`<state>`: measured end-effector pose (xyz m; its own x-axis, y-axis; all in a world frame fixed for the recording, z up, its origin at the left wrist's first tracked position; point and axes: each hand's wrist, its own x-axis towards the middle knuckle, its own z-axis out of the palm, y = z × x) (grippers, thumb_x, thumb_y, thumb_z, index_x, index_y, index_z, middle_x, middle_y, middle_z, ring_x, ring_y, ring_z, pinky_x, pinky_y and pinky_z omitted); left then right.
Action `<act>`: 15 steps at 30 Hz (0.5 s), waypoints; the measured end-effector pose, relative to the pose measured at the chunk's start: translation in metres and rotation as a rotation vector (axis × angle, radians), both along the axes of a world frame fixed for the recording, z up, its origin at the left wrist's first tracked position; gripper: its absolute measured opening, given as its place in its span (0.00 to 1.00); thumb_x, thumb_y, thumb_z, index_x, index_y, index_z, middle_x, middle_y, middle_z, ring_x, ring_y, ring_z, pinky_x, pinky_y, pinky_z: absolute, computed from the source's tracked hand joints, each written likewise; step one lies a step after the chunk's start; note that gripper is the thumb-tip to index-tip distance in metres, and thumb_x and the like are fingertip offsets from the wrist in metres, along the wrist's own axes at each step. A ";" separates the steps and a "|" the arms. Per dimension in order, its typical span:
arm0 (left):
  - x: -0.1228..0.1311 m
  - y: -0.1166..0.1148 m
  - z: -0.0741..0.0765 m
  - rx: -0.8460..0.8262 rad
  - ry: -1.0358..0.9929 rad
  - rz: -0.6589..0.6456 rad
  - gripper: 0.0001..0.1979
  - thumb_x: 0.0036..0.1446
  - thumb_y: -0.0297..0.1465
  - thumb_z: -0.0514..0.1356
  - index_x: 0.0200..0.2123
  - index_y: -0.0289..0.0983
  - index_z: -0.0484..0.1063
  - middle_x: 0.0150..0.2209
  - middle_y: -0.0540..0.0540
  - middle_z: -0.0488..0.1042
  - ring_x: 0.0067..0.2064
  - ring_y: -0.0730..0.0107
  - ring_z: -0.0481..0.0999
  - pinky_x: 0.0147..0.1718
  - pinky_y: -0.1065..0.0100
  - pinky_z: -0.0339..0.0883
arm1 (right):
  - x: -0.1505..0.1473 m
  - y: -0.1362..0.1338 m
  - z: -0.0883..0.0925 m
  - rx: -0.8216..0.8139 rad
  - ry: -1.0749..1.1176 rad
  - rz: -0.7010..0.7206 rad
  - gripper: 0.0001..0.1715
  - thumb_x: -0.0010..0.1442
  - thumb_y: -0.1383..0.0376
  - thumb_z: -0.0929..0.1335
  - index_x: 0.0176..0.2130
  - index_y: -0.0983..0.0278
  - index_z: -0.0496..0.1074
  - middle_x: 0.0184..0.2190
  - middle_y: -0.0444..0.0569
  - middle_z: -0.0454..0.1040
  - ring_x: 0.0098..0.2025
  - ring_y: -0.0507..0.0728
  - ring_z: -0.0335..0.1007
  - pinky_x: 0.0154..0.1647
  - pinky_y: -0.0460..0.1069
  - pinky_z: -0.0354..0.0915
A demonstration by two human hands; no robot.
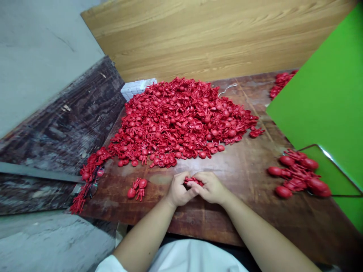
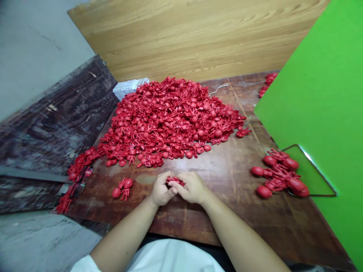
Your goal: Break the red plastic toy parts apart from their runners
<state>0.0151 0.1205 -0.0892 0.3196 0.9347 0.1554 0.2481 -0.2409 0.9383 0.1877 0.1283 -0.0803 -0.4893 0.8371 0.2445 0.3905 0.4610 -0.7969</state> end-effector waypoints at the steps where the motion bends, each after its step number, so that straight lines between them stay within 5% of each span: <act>1: 0.002 0.000 0.000 0.021 0.064 0.028 0.28 0.53 0.56 0.61 0.23 0.38 0.58 0.22 0.54 0.57 0.26 0.74 0.57 0.28 0.69 0.52 | 0.002 0.002 -0.001 -0.049 0.013 0.024 0.20 0.67 0.58 0.65 0.25 0.63 0.68 0.20 0.43 0.65 0.23 0.51 0.58 0.27 0.47 0.55; 9: 0.007 -0.001 0.000 0.044 0.186 0.101 0.24 0.53 0.47 0.64 0.21 0.38 0.56 0.21 0.56 0.55 0.24 0.76 0.56 0.25 0.71 0.50 | 0.012 0.010 -0.003 -0.180 0.073 0.148 0.17 0.65 0.58 0.66 0.27 0.64 0.71 0.20 0.41 0.64 0.24 0.50 0.56 0.27 0.46 0.55; 15: 0.005 -0.004 0.000 0.083 0.234 0.034 0.28 0.44 0.50 0.69 0.22 0.38 0.56 0.22 0.56 0.55 0.24 0.77 0.55 0.26 0.71 0.49 | 0.020 0.016 -0.003 -0.517 0.182 0.277 0.21 0.57 0.52 0.74 0.28 0.68 0.79 0.18 0.40 0.64 0.21 0.48 0.54 0.22 0.45 0.53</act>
<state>0.0201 0.1167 -0.0894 0.3245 0.9326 0.1578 0.4652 -0.3027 0.8319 0.2079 0.1446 -0.0829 -0.6940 0.7175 -0.0591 0.1477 0.0616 -0.9871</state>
